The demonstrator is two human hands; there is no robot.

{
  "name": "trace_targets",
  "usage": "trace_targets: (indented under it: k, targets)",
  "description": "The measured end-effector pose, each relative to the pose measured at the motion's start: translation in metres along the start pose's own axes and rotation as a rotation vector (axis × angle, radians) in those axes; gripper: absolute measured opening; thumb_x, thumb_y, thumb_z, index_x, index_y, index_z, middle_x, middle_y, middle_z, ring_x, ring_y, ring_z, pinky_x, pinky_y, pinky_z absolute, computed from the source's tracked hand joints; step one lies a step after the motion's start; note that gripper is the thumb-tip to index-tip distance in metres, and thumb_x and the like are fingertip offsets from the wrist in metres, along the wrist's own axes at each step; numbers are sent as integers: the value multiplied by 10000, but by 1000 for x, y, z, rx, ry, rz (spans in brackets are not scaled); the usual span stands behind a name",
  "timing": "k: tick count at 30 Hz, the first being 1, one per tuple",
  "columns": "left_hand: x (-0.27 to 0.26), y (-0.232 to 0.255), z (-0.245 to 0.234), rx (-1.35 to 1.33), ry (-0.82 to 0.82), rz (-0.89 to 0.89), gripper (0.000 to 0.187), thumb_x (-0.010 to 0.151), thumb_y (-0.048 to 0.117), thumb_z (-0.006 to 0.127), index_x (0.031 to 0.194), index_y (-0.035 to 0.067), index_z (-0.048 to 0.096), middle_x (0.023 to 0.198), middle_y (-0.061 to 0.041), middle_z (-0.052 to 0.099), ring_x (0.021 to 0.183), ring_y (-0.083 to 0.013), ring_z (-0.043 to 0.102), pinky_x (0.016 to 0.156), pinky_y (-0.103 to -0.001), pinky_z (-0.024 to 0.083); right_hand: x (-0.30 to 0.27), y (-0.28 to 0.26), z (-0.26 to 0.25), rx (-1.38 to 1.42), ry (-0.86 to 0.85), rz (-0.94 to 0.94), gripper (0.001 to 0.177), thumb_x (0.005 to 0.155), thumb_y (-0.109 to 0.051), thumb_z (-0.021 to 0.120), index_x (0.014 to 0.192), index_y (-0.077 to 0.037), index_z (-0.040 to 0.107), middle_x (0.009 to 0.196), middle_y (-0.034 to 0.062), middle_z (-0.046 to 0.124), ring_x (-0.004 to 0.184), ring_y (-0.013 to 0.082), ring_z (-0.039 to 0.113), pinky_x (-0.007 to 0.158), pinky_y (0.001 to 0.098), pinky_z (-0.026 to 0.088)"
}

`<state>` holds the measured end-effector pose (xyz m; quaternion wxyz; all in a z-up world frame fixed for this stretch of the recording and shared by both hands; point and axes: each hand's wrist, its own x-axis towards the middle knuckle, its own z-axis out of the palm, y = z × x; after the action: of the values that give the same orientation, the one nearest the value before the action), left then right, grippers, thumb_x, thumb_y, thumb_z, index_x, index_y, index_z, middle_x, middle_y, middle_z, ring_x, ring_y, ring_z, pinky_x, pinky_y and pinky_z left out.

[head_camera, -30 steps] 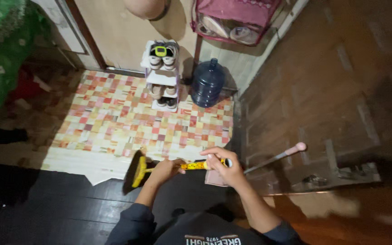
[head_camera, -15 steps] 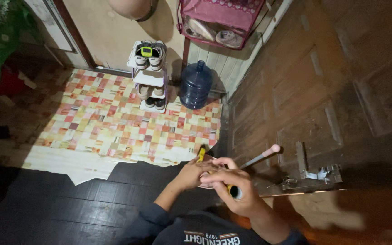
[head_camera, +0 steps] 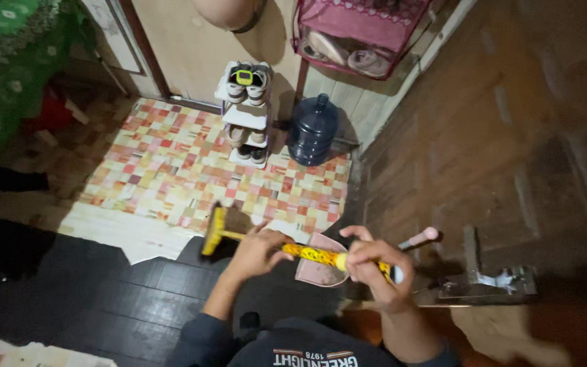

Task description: The person assembles a broom by hand, inserting a yellow handle into a pink dustpan and then attaching a black broom head to the other end of the handle before lifting the completed set.

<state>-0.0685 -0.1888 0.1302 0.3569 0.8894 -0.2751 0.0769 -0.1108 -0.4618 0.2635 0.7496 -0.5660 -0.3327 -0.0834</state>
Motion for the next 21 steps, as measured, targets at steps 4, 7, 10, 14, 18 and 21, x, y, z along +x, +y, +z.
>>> trace_targets:
  k: [4,7,10,14,18,21]
  targets:
    - [-40,-62,-21,97,50,-150,356,826,405,768,1077,156,738,1051,-71,762,1011,-304,698,910,-451,516,9,65,23,-181,-84,85,103,980,-19,612,1021,-19,706,921,73,704,933,223,633,1029,441,486]
    - [-76,-124,-5,47,-44,-444,345,835,336,756,1137,173,718,1098,-74,761,1002,-326,701,872,-460,526,-5,112,46,-490,-111,377,155,958,-112,651,1030,-51,775,962,24,776,750,128,721,730,267,579]
    - [-97,-146,12,160,-250,-602,290,957,223,645,1244,190,660,1134,-108,749,1053,-341,705,880,-471,552,-16,183,83,-134,-173,486,185,1019,-103,615,1136,-43,744,1021,54,753,852,112,651,790,257,557]
    - [-105,-146,31,-27,-176,-568,426,916,252,720,1316,184,591,1221,-181,694,1092,-396,672,883,-483,541,-30,204,85,-209,-98,512,204,1014,-112,591,1122,-51,754,1062,27,753,874,97,676,783,247,563]
    - [-87,-151,33,-336,-179,-447,560,889,209,752,1405,199,535,1250,-169,694,1151,-346,658,921,-448,528,-7,164,45,-241,12,570,201,998,-85,593,1104,-22,752,1018,17,723,844,76,639,768,233,541]
    - [-52,-128,24,-422,-376,-500,625,907,183,763,1479,226,515,1186,-149,714,1081,-317,651,932,-407,531,7,123,34,-263,9,554,201,1004,-55,596,1114,-3,756,886,14,670,762,68,575,700,225,494]
